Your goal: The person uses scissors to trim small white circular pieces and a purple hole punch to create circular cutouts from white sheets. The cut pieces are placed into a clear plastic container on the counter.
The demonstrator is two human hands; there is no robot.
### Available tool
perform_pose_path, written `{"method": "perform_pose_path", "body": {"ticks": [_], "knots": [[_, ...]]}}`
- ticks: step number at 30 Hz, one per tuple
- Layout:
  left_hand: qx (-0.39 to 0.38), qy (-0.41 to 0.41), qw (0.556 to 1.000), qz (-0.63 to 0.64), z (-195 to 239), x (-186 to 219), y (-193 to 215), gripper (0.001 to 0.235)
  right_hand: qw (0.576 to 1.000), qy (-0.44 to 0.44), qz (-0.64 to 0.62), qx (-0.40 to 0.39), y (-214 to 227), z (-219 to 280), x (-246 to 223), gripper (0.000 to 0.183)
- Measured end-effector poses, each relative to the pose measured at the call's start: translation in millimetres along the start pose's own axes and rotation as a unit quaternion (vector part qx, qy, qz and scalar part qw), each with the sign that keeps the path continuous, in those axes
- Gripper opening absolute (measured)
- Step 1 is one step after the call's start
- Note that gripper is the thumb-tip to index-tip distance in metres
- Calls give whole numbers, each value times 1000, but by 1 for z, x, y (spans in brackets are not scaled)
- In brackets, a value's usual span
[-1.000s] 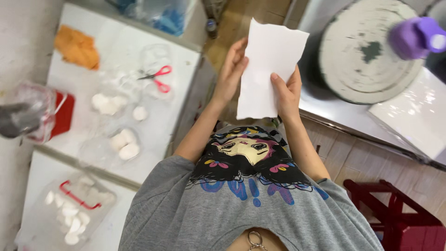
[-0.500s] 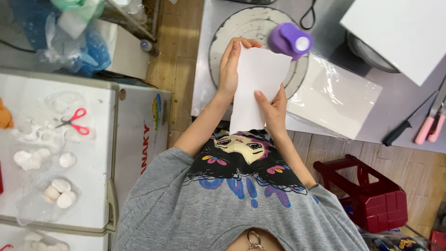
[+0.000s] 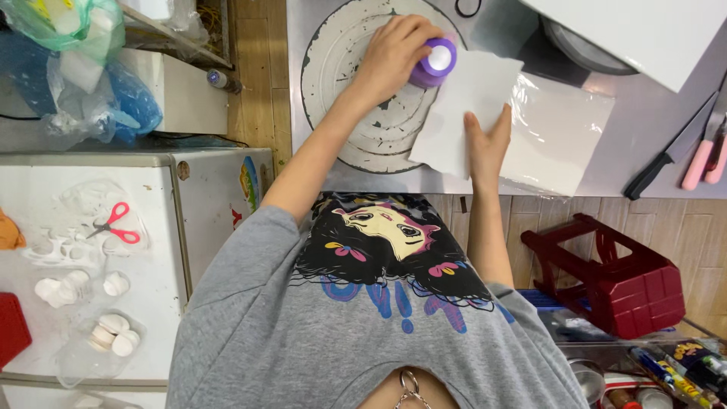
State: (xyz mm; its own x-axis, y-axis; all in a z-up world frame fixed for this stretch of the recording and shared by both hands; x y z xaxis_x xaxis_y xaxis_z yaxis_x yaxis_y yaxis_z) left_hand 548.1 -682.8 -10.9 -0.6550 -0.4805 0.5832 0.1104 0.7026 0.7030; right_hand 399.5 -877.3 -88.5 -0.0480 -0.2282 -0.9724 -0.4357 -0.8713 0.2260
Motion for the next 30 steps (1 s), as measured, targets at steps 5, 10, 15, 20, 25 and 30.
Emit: {"method": "perform_pose_path", "body": {"ticks": [5, 10, 15, 20, 25, 30], "knots": [[32, 42, 998, -22, 29, -12, 30, 25, 999, -35, -5, -40, -27, -2, -4, 44], [45, 72, 996, -35, 50, -22, 53, 24, 998, -3, 8, -57, -35, 1, -21, 42], [16, -7, 1000, 6, 44, -9, 65, 22, 997, -5, -43, -60, -30, -1, -24, 37], [46, -32, 998, 13, 38, 14, 79, 23, 994, -15, -54, -90, -37, 5, -23, 39], [-63, 223, 968, -99, 77, -12, 45, 89, 991, -15, -37, -125, -47, 4, -25, 39], [-82, -12, 994, -68, 64, -9, 48, 60, 987, -33, 5, -155, -57, -1, -21, 41]]}}
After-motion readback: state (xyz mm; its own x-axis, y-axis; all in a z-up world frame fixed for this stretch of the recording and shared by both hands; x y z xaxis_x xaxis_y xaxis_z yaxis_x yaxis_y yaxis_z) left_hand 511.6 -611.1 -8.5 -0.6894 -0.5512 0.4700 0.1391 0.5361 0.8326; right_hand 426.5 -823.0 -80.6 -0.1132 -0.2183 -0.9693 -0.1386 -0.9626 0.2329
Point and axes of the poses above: each hand's wrist, its own z-axis away from the middle knuckle, its own y-axis out of the back of the hand, x = y × z, the point moved 10 cm from there along -z, towards the middle knuckle, and after that the axes turned 4 degrees about -z, right-handed, at the moved point
